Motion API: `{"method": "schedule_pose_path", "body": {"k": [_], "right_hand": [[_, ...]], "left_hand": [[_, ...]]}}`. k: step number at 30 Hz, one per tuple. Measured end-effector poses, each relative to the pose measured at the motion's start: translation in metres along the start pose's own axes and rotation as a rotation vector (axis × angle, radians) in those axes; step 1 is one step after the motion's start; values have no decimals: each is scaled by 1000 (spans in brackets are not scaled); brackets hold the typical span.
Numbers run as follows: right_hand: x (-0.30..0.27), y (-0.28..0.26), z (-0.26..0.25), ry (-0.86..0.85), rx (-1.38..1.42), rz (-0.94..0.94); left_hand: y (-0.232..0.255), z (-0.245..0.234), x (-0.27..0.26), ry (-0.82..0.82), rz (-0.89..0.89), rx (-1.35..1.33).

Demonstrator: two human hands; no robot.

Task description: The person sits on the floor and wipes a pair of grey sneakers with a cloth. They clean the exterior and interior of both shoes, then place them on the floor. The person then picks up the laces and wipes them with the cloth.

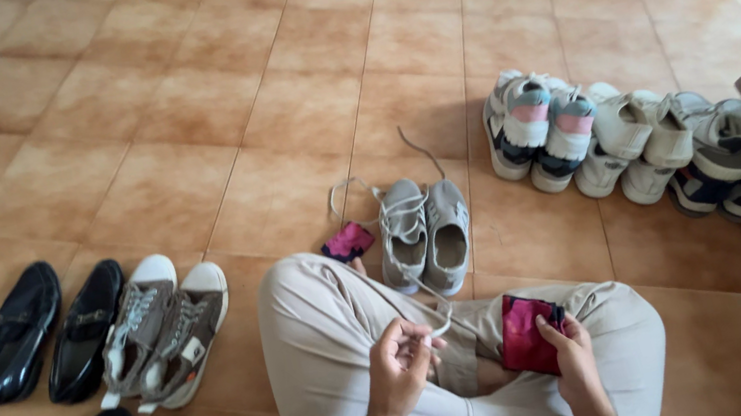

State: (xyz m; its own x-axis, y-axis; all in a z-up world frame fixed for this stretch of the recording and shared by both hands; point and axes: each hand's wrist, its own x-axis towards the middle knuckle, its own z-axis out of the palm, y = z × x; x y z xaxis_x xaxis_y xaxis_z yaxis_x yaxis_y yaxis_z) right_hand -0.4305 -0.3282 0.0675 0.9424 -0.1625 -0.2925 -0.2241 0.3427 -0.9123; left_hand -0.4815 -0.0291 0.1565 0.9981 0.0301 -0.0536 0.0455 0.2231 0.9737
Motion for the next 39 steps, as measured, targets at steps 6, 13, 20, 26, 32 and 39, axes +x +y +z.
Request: {"method": "schedule_pose_path", "body": {"k": [6, 13, 20, 26, 32, 39], "right_hand": [[-4, -8, 14, -38, -173, -166], [-25, -7, 79, -167, -115, -5], [-51, -15, 97, -245, 16, 63], [-64, -25, 99, -366, 239, 242], [-64, -39, 101, -390, 386, 239], [-55, -16, 85, -468, 723, 314]], "left_hand": [[-30, 0, -12, 127, -295, -299], [-5, 32, 5, 9, 46, -314], [-27, 55, -1, -57, -52, -121], [-29, 39, 2, 12, -35, 82], [-10, 27, 4, -14, 102, 420], [4, 21, 3, -78, -70, 354]]}}
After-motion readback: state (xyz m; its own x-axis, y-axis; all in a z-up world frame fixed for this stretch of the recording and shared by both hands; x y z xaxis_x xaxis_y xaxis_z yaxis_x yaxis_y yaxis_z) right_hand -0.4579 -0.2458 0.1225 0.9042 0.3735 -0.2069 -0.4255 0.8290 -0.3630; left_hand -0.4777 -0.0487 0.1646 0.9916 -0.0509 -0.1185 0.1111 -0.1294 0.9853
